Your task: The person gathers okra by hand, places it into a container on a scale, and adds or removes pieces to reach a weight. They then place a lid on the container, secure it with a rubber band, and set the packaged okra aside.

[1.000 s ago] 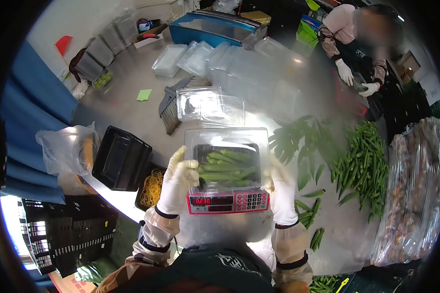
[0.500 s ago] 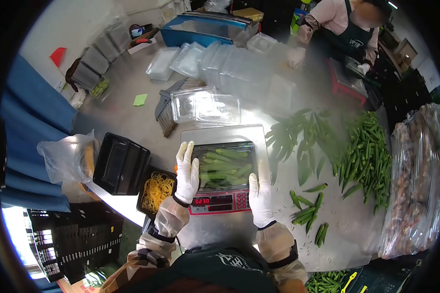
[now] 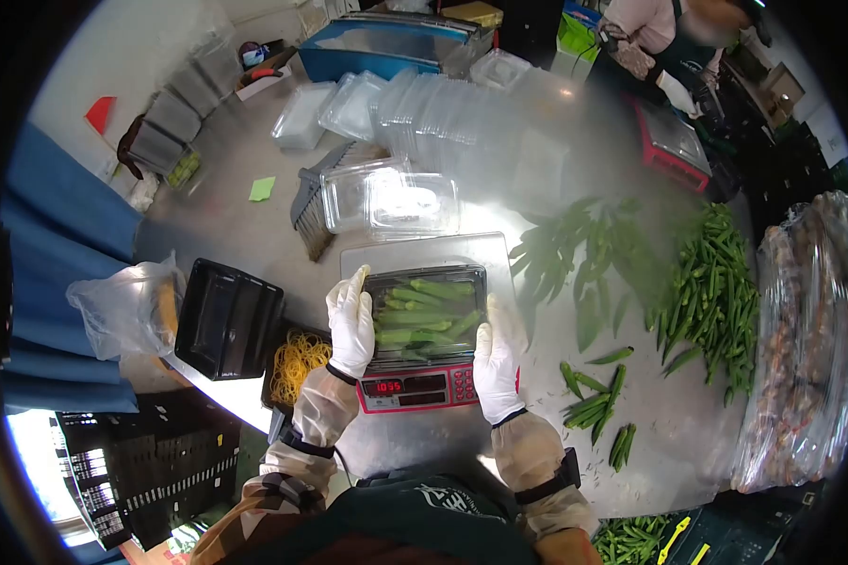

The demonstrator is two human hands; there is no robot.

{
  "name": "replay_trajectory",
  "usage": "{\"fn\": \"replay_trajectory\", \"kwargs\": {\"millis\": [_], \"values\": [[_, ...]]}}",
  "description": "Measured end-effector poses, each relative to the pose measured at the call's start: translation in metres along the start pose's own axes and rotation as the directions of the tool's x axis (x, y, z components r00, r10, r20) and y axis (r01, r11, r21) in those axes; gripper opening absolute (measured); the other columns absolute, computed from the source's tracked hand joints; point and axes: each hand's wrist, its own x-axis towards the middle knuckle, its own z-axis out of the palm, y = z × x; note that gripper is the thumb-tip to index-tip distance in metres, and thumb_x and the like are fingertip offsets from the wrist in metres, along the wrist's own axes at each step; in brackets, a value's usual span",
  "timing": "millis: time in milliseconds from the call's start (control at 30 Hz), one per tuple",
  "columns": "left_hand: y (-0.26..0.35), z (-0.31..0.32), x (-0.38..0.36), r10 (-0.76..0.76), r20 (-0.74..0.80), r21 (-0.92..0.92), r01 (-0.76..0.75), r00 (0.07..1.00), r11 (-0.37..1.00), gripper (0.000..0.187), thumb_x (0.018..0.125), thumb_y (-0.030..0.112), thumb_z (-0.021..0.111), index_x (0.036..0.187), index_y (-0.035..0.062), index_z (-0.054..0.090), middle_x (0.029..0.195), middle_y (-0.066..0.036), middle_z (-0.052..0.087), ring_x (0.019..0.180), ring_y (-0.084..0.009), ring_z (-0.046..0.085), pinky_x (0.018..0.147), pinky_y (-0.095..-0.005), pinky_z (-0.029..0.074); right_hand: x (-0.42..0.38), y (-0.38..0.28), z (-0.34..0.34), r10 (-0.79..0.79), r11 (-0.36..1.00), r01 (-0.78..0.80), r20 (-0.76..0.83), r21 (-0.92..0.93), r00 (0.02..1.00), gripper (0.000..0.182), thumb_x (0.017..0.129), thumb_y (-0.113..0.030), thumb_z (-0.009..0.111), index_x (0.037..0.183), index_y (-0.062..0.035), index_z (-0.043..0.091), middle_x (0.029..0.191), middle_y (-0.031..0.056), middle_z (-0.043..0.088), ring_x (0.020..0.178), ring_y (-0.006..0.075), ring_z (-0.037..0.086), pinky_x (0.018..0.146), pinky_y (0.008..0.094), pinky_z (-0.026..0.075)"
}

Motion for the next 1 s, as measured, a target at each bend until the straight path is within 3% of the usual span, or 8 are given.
{"fn": "replay_trajectory", "kwargs": {"millis": [167, 233, 300, 367, 467, 567, 900, 1000], "values": [[-0.004, -0.017, 0.000, 0.015, 0.049, -0.189, -0.006, 0.999, 0.982, 0.044, 0.094, 0.005, 0.056, 0.138, 0.0091, 0.051, 0.119, -0.014, 0.061, 0.103, -0.0257, 0.053, 0.098, -0.0325, 0.041, 0.023, 0.015, -0.017, -0.013, 0.973, -0.012, 0.106, 0.232, 0.994, 0.043, 0.103, -0.024, 0.041, 0.134, 0.0039, 0.048, 0.134, 0.0192, 0.054, 0.123, 0.0278, 0.051, 0.109, 0.0350, 0.034], [-0.020, -0.003, 0.002, -0.165, 0.051, -0.551, 0.166, 0.985, 0.818, 0.041, 0.098, 0.011, 0.054, 0.136, -0.0014, 0.049, 0.123, -0.017, 0.061, 0.104, -0.0212, 0.058, 0.094, -0.0312, 0.044, 0.046, -0.004, -0.028, 0.175, 0.832, -0.231, 0.155, 0.504, 0.972, 0.041, 0.102, -0.026, 0.045, 0.130, 0.0024, 0.052, 0.131, 0.0177, 0.056, 0.124, 0.0306, 0.051, 0.105, 0.0347, 0.037], [-0.026, -0.007, 0.013, -0.288, 0.209, -0.658, 0.352, 0.935, 0.666, 0.038, 0.098, 0.013, 0.054, 0.131, -0.0055, 0.051, 0.118, -0.013, 0.063, 0.104, -0.0154, 0.056, 0.093, -0.0279, 0.044, 0.071, 0.031, 0.008, 0.257, 0.849, -0.240, 0.029, 0.470, 0.966, 0.035, 0.100, -0.024, 0.051, 0.120, 0.0029, 0.060, 0.115, 0.0146, 0.065, 0.108, 0.0239, 0.059, 0.096, 0.0315, 0.043], [-0.043, -0.001, 0.024, -0.321, 0.251, -0.588, 0.407, 0.913, 0.699, 0.028, 0.098, 0.016, 0.056, 0.119, -0.0029, 0.061, 0.102, -0.007, 0.067, 0.090, -0.0099, 0.059, 0.082, -0.0228, 0.046, 0.091, 0.029, 0.016, 0.285, 0.806, -0.306, 0.119, 0.506, 0.951, 0.028, 0.097, -0.020, 0.055, 0.112, 0.0022, 0.065, 0.102, 0.0092, 0.068, 0.094, 0.0169, 0.060, 0.086, 0.0285, 0.046], [-0.028, -0.019, 0.040, -0.462, 0.497, -0.539, 0.679, 0.734, 0.499, 0.023, 0.098, 0.022, 0.057, 0.103, 0.0026, 0.068, 0.084, -0.001, 0.068, 0.066, -0.0080, 0.062, 0.059, -0.0236, 0.049, 0.103, 0.035, 0.025, 0.302, 0.734, -0.370, 0.213, 0.569, 0.929, 0.021, 0.094, -0.016, 0.061, 0.102, 0.0018, 0.069, 0.086, 0.0017, 0.068, 0.078, 0.0086, 0.057, 0.073, 0.0236, 0.046], [-0.042, -0.019, 0.041, -0.513, 0.594, -0.530, 0.782, 0.619, 0.330, 0.024, 0.098, 0.023, 0.057, 0.102, 0.0024, 0.068, 0.085, -0.002, 0.069, 0.068, -0.0101, 0.063, 0.059, -0.0249, 0.051, 0.105, 0.031, 0.021, 0.408, 0.647, -0.515, 0.314, 0.563, 0.857, 0.018, 0.093, -0.016, 0.063, 0.094, 0.0007, 0.071, 0.076, -0.0027, 0.065, 0.067, 0.0048, 0.052, 0.063, 0.0218, 0.042], [-0.063, -0.012, 0.046, -0.404, 0.659, -0.267, 0.700, 0.634, 0.662, 0.029, 0.100, 0.030, 0.053, 0.096, 0.0046, 0.067, 0.071, -0.001, 0.062, 0.056, -0.0104, 0.056, 0.053, -0.0255, 0.049, 0.111, 0.041, 0.030, 0.508, 0.563, -0.685, 0.459, 0.463, 0.729, 0.031, 0.095, -0.026, 0.063, 0.092, 0.0039, 0.068, 0.072, 0.0003, 0.062, 0.058, 0.0099, 0.048, 0.056, 0.0284, 0.041], [-0.057, -0.021, 0.052, -0.352, 0.839, -0.379, 0.910, 0.416, 0.170, 0.031, 0.101, 0.031, 0.049, 0.101, 0.0048, 0.064, 0.077, -0.002, 0.063, 0.060, -0.0119, 0.058, 0.057, -0.0285, 0.051, 0.104, 0.043, 0.032, 0.480, 0.590, -0.643, 0.428, 0.489, 0.766, 0.031, 0.095, -0.028, 0.063, 0.090, 0.0026, 0.068, 0.071, 0.0008, 0.062, 0.060, 0.0104, 0.049, 0.057, 0.0292, 0.041]]}}
